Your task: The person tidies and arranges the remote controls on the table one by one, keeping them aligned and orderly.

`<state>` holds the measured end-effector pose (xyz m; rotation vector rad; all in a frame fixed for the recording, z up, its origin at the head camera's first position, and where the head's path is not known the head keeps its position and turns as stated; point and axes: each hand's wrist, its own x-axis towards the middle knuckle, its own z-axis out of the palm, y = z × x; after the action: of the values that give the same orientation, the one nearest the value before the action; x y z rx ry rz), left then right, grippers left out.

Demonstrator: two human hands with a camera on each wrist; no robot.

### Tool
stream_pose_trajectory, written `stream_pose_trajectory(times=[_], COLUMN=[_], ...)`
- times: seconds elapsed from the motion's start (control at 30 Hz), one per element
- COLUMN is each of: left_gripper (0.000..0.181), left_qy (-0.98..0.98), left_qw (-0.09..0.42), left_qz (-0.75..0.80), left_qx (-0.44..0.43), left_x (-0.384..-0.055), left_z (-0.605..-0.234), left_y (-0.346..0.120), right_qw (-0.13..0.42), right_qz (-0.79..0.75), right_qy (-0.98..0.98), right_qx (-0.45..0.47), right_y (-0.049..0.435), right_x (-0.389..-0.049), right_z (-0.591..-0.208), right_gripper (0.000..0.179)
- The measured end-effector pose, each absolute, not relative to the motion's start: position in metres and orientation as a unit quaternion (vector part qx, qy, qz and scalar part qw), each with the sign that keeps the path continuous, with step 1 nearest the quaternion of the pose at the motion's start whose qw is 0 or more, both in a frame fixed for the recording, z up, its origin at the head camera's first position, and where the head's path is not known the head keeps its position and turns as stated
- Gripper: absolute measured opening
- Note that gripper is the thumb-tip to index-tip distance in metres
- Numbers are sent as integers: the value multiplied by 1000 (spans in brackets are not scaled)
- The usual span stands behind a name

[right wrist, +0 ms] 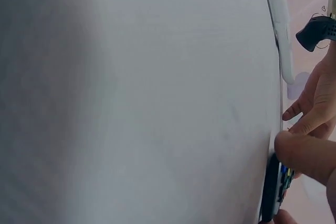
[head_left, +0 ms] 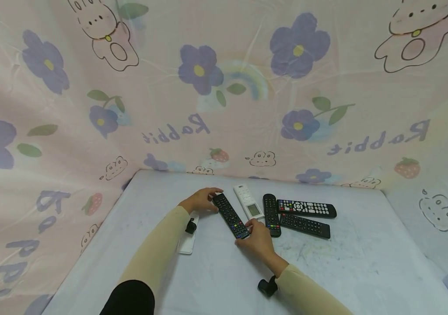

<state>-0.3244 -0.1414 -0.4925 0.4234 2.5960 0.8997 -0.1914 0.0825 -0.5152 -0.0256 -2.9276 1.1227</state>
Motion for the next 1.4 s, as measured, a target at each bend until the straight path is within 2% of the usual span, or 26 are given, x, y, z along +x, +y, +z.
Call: stream_pose_trajectory(times=[0.73, 1.4], left_gripper=[66, 61], left_qy=[910, 913], left_qw=[190, 167], left_qz=[335, 341], left_qx=[153, 146], left_x=[-320, -318], left_z=[-490, -487], left_y=[-146, -160], right_qw=[-22, -4], right_qz=[360, 399], right_qy=[-932, -917], right_qx=[-37, -6], right_y=[77, 83], right_x=[-189, -189], right_z=[-509, -503], right_gripper=[56, 52])
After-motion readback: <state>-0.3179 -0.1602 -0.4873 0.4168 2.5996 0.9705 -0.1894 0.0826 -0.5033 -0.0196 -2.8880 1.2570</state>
